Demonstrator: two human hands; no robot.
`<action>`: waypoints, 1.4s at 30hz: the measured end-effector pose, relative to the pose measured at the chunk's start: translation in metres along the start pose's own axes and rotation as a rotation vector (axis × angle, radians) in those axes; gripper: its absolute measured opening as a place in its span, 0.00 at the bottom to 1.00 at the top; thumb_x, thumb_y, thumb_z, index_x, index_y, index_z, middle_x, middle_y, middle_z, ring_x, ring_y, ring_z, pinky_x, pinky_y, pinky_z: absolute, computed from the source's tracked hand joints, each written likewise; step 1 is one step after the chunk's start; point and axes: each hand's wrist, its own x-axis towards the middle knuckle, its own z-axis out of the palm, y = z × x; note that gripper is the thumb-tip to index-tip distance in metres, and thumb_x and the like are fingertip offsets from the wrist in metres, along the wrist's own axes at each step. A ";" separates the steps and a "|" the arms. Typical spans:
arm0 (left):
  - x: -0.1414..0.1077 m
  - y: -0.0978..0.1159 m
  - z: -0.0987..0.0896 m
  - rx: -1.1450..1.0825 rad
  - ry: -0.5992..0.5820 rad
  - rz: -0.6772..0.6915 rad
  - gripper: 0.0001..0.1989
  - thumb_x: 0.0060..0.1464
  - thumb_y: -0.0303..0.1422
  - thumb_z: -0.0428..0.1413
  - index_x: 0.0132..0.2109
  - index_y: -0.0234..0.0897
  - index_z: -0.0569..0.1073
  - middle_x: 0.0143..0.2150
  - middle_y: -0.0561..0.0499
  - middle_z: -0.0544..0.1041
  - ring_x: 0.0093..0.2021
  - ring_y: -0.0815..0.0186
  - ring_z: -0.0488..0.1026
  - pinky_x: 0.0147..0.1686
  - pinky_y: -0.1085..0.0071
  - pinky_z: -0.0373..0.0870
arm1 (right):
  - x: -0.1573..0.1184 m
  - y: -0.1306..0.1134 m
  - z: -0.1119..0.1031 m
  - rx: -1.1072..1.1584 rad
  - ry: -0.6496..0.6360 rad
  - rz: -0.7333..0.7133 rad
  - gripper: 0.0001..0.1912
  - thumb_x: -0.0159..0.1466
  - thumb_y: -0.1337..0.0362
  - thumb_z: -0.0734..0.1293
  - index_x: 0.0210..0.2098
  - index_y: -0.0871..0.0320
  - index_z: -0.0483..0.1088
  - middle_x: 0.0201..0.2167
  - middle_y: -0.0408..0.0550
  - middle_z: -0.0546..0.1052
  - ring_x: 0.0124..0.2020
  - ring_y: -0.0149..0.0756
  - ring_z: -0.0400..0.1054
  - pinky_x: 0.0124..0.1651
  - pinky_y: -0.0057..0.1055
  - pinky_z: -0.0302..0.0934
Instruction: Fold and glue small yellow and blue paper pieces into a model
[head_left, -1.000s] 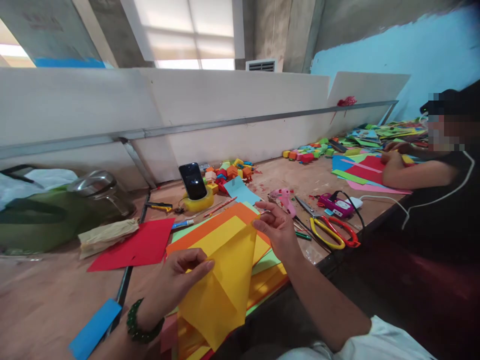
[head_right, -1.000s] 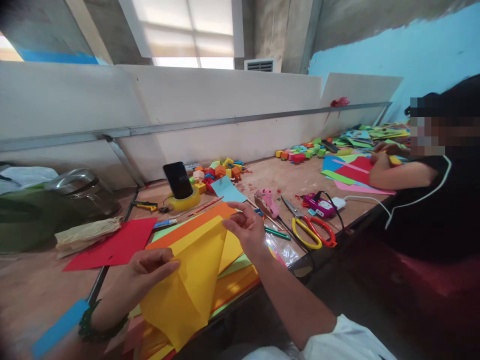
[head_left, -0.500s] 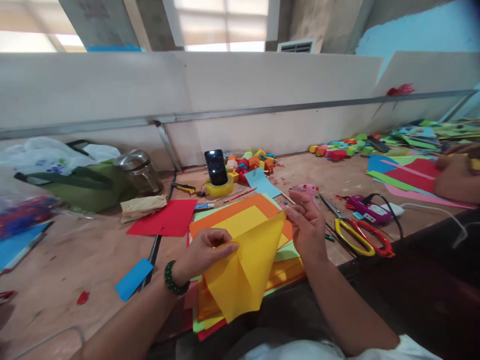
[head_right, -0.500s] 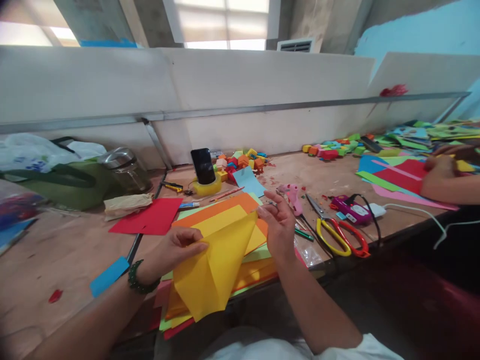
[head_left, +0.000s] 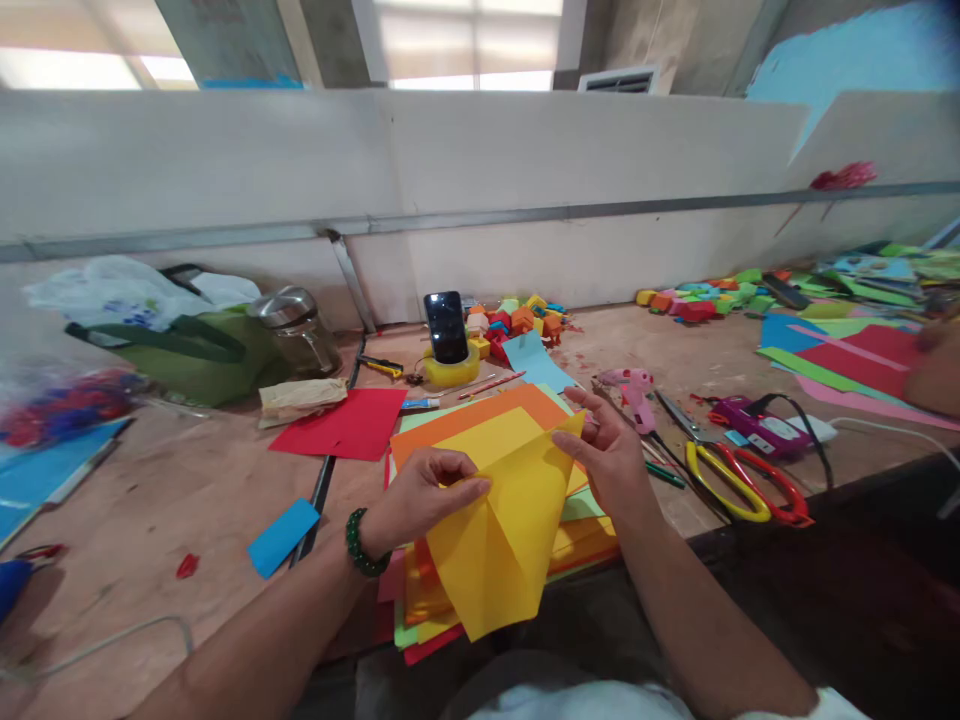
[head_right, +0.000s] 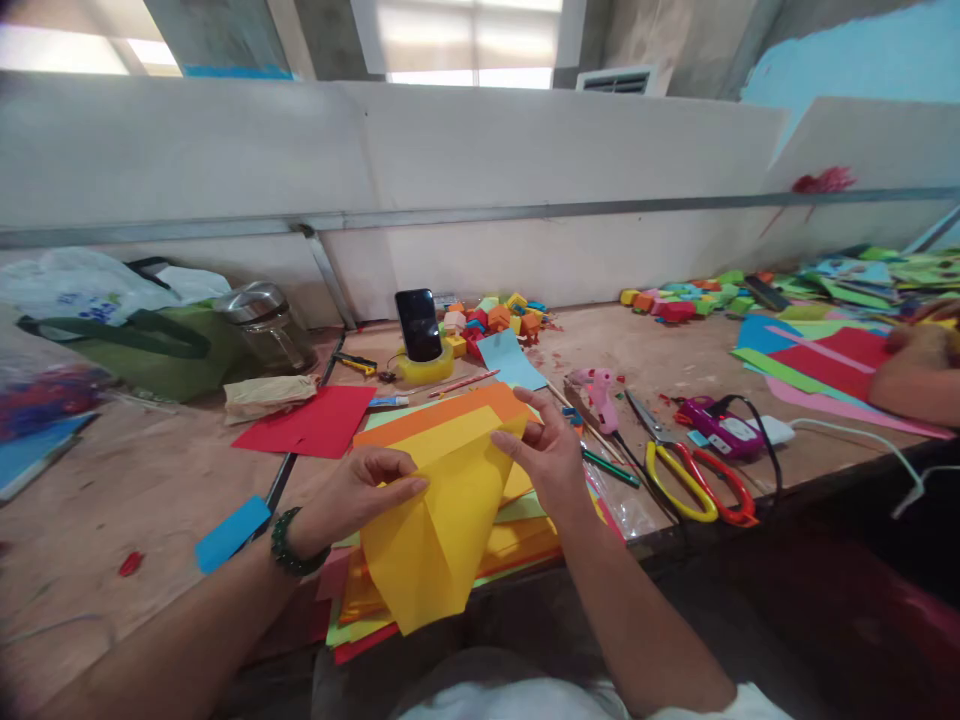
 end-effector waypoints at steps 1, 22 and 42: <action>0.000 -0.001 0.000 -0.006 -0.005 0.001 0.16 0.45 0.41 0.58 0.22 0.32 0.69 0.19 0.55 0.64 0.22 0.74 0.57 0.21 0.77 0.55 | 0.000 0.001 0.000 -0.001 -0.004 0.009 0.34 0.45 0.60 0.78 0.49 0.55 0.66 0.20 0.36 0.74 0.25 0.33 0.71 0.31 0.30 0.66; -0.001 0.004 -0.001 -0.033 -0.014 -0.056 0.21 0.43 0.48 0.58 0.20 0.33 0.66 0.18 0.56 0.60 0.21 0.75 0.54 0.19 0.78 0.52 | -0.004 0.005 -0.006 -0.027 -0.012 -0.079 0.31 0.47 0.63 0.78 0.48 0.54 0.66 0.29 0.42 0.82 0.30 0.37 0.77 0.33 0.32 0.72; -0.004 0.000 -0.012 0.233 -0.016 0.073 0.17 0.50 0.40 0.53 0.20 0.34 0.65 0.18 0.56 0.60 0.21 0.74 0.55 0.20 0.78 0.53 | -0.006 0.001 0.003 0.043 -0.055 -0.026 0.33 0.44 0.57 0.78 0.48 0.54 0.68 0.19 0.35 0.73 0.25 0.30 0.71 0.31 0.25 0.66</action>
